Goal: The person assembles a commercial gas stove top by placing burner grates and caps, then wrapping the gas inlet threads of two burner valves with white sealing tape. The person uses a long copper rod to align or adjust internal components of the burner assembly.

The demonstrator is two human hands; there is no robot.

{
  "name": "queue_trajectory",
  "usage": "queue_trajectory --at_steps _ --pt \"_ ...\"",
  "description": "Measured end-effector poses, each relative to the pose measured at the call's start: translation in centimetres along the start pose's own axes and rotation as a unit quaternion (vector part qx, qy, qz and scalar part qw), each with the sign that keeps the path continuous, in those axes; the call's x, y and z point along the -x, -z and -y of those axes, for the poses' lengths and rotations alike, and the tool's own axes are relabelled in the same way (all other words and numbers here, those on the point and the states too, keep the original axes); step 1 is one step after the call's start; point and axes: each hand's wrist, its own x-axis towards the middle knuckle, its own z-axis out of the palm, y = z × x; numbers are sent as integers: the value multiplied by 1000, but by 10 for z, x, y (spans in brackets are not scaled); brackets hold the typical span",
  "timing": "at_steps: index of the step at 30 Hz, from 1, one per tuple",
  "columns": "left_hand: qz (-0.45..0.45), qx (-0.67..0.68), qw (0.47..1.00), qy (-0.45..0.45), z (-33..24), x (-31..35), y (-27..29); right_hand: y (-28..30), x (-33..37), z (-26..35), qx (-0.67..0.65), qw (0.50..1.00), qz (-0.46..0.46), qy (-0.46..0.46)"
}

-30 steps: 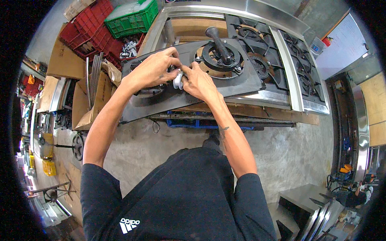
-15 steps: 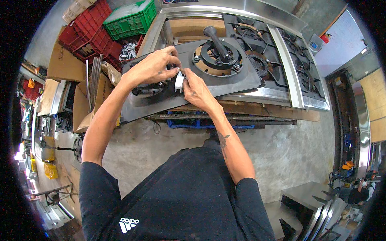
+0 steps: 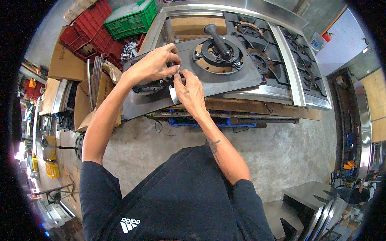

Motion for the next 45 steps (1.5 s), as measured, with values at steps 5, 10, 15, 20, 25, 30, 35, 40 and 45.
queue_trajectory --at_steps 5,10,15,20,25,30,35,40,45 --pt "-11 -1 1000 0 -1 2 -1 -3 -3 5 -28 999 -9 -37" --pt "-17 3 1000 0 1 2 -4 -2 7 7 -65 997 -40 -23" --pt "-13 9 1000 -6 1 2 -2 -16 33 12 39 998 -43 38" --pt "0 0 1000 4 -1 0 0 -23 19 8 75 995 -66 28" --pt "-11 3 1000 -11 1 0 -1 -21 8 9 45 997 -56 -13" --pt "-10 -9 1000 -24 4 -2 -1 -23 3 9 48 995 -81 -18" --pt "-14 2 1000 -20 5 -2 -1 -26 -4 5 63 994 -93 17" --pt "-10 -18 1000 -17 7 -4 -3 -28 -3 4 55 991 -108 52" --pt "-17 -6 1000 -10 9 -5 -5 -24 -4 4 41 991 -107 66"
